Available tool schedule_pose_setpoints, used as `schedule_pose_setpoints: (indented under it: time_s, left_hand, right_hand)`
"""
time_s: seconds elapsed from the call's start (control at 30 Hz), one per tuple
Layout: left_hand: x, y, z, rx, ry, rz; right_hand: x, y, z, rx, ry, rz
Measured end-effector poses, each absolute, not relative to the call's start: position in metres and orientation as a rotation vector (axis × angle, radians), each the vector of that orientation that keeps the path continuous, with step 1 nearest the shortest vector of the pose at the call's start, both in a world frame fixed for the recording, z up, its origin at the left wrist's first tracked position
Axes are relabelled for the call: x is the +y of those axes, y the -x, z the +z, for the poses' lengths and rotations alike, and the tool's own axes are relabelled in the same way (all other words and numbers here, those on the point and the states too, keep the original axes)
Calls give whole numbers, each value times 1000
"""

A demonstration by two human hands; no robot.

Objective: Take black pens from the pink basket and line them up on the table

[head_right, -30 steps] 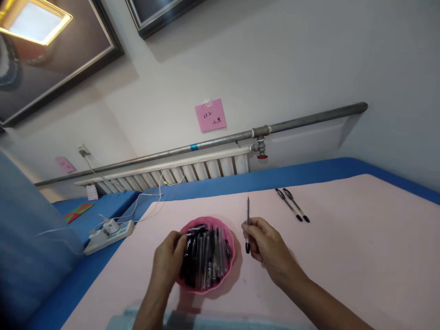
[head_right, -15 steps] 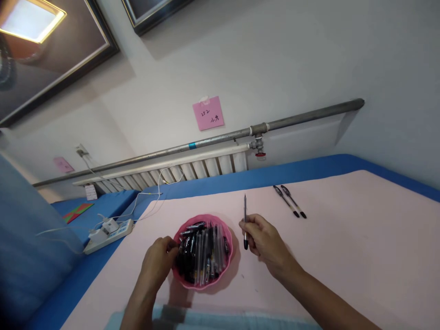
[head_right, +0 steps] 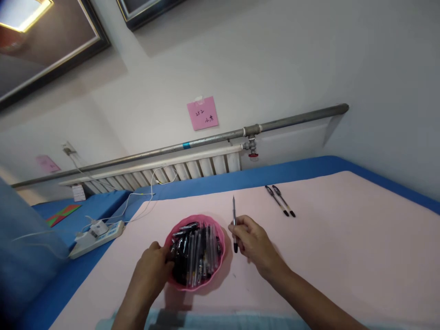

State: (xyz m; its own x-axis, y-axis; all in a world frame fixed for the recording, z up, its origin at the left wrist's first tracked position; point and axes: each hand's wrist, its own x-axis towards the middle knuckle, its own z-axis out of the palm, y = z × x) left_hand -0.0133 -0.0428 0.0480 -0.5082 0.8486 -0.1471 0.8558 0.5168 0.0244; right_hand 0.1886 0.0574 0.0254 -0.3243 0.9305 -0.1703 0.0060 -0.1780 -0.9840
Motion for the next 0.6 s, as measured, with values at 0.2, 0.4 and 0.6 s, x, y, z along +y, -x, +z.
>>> schedule_pose_setpoints:
  time_s: [0.2,0.4,0.6]
  left_hand:
    - [-38,14,42,2594,-1489,-105]
    - [-35,9,43,2565,-1517,-88]
    - [-33,3,46,2546,-1496,-126]
  right_hand:
    - [54,-188,24,-1421,1102,1548]
    - [55,-189,18,-1492,1083,1533]
    - [58,-190,8,-1508,1049,1548]
